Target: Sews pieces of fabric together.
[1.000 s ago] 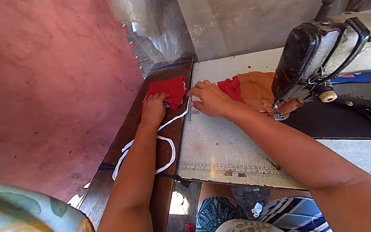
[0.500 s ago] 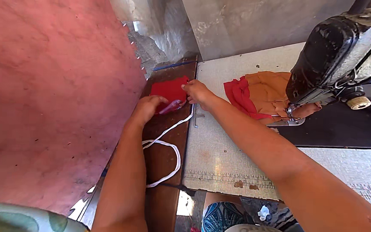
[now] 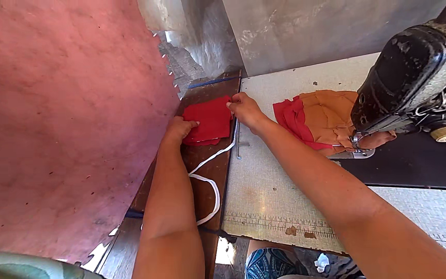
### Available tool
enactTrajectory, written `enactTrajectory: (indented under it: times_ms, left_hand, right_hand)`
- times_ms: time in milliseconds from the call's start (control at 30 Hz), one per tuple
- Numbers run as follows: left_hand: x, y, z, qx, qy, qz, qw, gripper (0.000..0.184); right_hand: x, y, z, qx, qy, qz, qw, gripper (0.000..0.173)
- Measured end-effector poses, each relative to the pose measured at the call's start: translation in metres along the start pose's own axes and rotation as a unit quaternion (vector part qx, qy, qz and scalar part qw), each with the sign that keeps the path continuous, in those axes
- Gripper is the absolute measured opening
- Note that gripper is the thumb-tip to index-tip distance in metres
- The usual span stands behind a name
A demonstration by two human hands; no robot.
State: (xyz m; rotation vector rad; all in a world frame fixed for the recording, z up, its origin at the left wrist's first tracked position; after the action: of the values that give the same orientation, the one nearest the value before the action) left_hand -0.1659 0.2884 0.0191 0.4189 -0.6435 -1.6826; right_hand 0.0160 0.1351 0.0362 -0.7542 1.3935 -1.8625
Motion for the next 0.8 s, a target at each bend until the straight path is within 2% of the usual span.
enactTrajectory:
  times_ms: [100,167,300,500,600,667,800]
  left_hand:
    - [0.007,0.003,0.0,0.079,0.011,-0.005,0.997,0.051]
    - [0.013,0.002,-0.001,0.107,0.024,-0.002,0.994,0.057]
    - [0.018,0.002,-0.001,0.021,0.026,0.004,0.999,0.07]
    - [0.026,0.004,-0.002,-0.005,-0.027,0.013,1.0,0.065]
    - [0.038,0.009,-0.002,0.132,0.002,0.003,0.991,0.054]
    - [0.046,0.011,-0.005,0.259,0.0,0.009,0.966,0.046]
    - [0.056,0.006,-0.008,0.362,0.015,0.016,0.932,0.045]
  right_hand:
    - [0.004,-0.009,0.008,-0.005,0.009,0.027,1.0,0.047]
    - [0.01,-0.016,0.013,-0.003,0.008,0.051,0.999,0.048]
    - [0.034,-0.03,0.028,0.064,-0.003,0.105,0.992,0.045]
    - [0.111,-0.038,0.074,0.217,-0.068,0.207,0.952,0.041]
    - [0.167,-0.029,0.106,0.259,-0.111,0.261,0.923,0.037]
    - [0.2,-0.016,0.128,0.285,-0.154,0.269,0.907,0.041]
    - [0.257,0.018,0.17,0.258,-0.149,0.286,0.911,0.046]
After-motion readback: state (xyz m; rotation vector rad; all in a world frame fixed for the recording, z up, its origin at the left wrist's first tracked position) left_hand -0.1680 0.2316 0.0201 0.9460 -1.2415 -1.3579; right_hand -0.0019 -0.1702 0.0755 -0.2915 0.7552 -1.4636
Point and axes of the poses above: each hand's wrist, its own x-axis away from the middle knuckle, its own z-axis out of the back of the hand, y = z × x, the point moved 3 cm from there along -x, towards the middle knuckle, and after that the axes turned 7 degrees about y, right-handed, at the moved point
